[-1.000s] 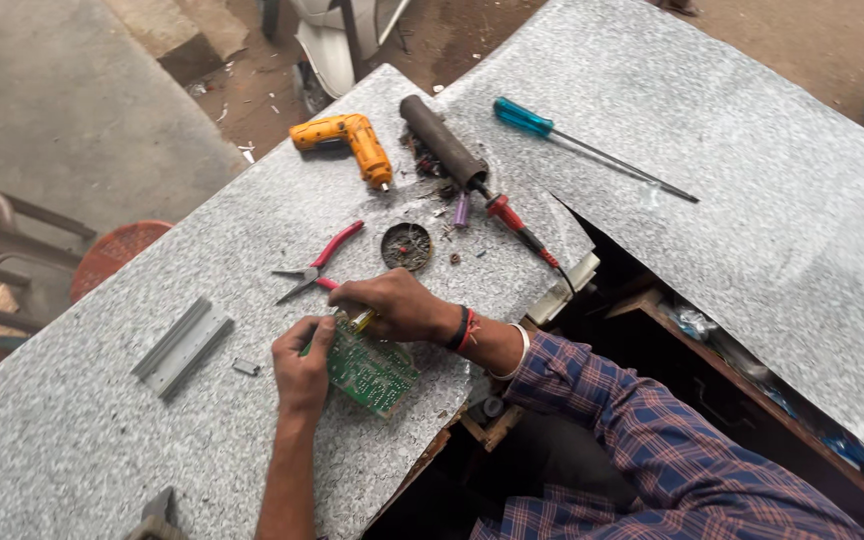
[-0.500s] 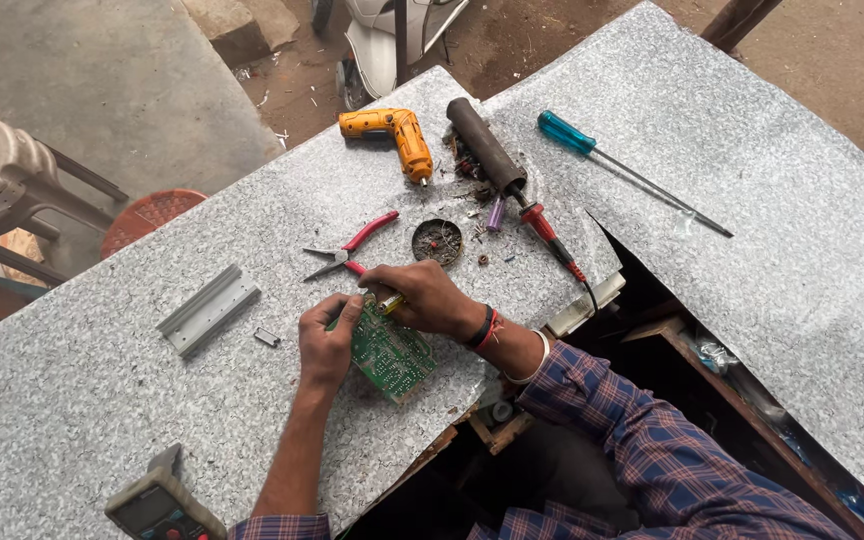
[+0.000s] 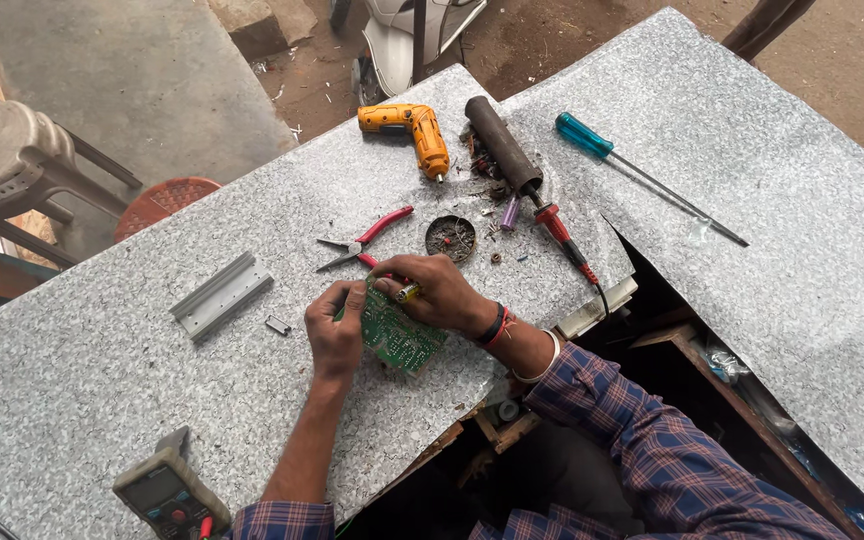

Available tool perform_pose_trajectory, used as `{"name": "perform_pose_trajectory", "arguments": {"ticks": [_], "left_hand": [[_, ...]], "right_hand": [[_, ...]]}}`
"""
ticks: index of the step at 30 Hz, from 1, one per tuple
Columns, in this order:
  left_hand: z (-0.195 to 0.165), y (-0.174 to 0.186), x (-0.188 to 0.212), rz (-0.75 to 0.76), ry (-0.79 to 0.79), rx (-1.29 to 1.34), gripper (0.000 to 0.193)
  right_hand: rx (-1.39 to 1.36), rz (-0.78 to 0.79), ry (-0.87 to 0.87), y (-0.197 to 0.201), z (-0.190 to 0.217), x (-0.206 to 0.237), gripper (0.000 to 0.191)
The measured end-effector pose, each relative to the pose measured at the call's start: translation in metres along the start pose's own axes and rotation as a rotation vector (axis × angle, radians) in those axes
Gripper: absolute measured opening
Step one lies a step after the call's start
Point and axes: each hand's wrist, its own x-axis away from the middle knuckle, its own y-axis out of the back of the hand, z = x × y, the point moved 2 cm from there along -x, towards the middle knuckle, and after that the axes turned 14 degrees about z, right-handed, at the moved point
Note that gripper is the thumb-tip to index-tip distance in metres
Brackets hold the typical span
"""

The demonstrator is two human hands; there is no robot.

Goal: The person repairs a green circuit board at a workbench. They hold the board and use a soldering iron to work on its components, pick up and reposition the board, use a screwdriver on it, and handle small components while a multimeter sits connected nearby.

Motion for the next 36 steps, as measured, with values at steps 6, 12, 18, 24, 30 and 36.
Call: {"name": "perform_pose_trajectory", "arguments": {"ticks": [6, 12, 18, 24, 30, 36], "left_hand": [[0.005, 0.000, 0.001, -0.131, -0.083, 0.088, 0.029], [-0.005, 0.003, 0.003, -0.211, -0.205, 0.141, 0.033], [-0.014, 0.005, 0.003, -0.237, -0.236, 0.074, 0.033], [-0.004, 0.014, -0.001, -0.266, -0.151, 0.060, 0.031], [-0.005, 0.021, -0.001, -0.206, -0.197, 0.124, 0.038], [-0.011, 0.018, 0.002, -0.122, -0.285, 0.121, 0.050]], "right_hand": [[0.060, -0.003, -0.012, 0.000, -0.002, -0.003, 0.028], [0.011, -0.068, -0.020, -0.002, -0.006, -0.002, 0.029], [0.017, -0.103, -0.031, 0.002, -0.011, -0.002, 0.023], [0.015, -0.080, -0.030, -0.002, -0.011, -0.002, 0.021], [-0.033, 0.077, 0.018, -0.005, -0.013, -0.004, 0.022], [0.005, 0.189, 0.009, -0.012, -0.013, -0.004, 0.034]]}}
